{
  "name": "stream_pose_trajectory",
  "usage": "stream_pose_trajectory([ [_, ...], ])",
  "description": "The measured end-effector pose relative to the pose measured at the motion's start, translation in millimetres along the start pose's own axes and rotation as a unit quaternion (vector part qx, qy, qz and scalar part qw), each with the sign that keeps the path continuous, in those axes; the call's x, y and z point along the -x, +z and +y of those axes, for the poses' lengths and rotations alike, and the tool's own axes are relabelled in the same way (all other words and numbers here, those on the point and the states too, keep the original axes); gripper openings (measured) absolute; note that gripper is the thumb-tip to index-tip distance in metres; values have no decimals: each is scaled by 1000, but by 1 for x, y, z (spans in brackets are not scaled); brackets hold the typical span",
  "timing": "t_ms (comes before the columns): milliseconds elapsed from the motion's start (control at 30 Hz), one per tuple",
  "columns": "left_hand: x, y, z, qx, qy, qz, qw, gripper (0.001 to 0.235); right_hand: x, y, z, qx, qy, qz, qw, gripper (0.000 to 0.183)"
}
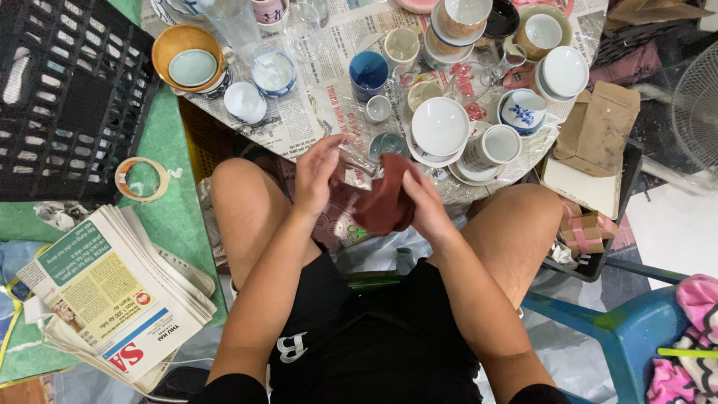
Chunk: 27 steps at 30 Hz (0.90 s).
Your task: The person wipes various ceramic bowls and glass cups with a brown cloth. They handle each item individually, wiping the exterior and interior surfaces before placing them back on the table.
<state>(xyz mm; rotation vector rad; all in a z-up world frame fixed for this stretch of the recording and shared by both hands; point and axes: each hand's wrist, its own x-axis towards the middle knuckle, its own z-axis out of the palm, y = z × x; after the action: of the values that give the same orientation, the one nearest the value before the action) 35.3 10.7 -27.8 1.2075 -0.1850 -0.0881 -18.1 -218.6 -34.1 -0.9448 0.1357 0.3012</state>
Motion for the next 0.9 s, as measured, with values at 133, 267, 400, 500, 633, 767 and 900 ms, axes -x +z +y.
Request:
stream_pose_trajectory([
  [133,-4,5,8,14,3,-59,998,38,9,7,-1,-414,107,-368,826,43],
  [267,-5,11,15,1,-32,-184,982,36,5,15,7,-25,175,-71,982,46],
  [400,2,12,27,-61,-4,-170,984,37,8,29,7,-46,202,-72,976,46],
  [500,3,5,43,-240,55,-149,958,39,3,36,6,13,183,-79,980,46],
  [633,5,0,63,-364,72,-155,916,45,2,36,-6,111,152,-133,973,40],
  [767,10,2,65,-395,102,-156,900,44,5,43,-16,271,16,-49,961,30],
  [900,12,8,55,-407,152,-124,892,44,9,50,-18,335,-82,60,937,25],
])
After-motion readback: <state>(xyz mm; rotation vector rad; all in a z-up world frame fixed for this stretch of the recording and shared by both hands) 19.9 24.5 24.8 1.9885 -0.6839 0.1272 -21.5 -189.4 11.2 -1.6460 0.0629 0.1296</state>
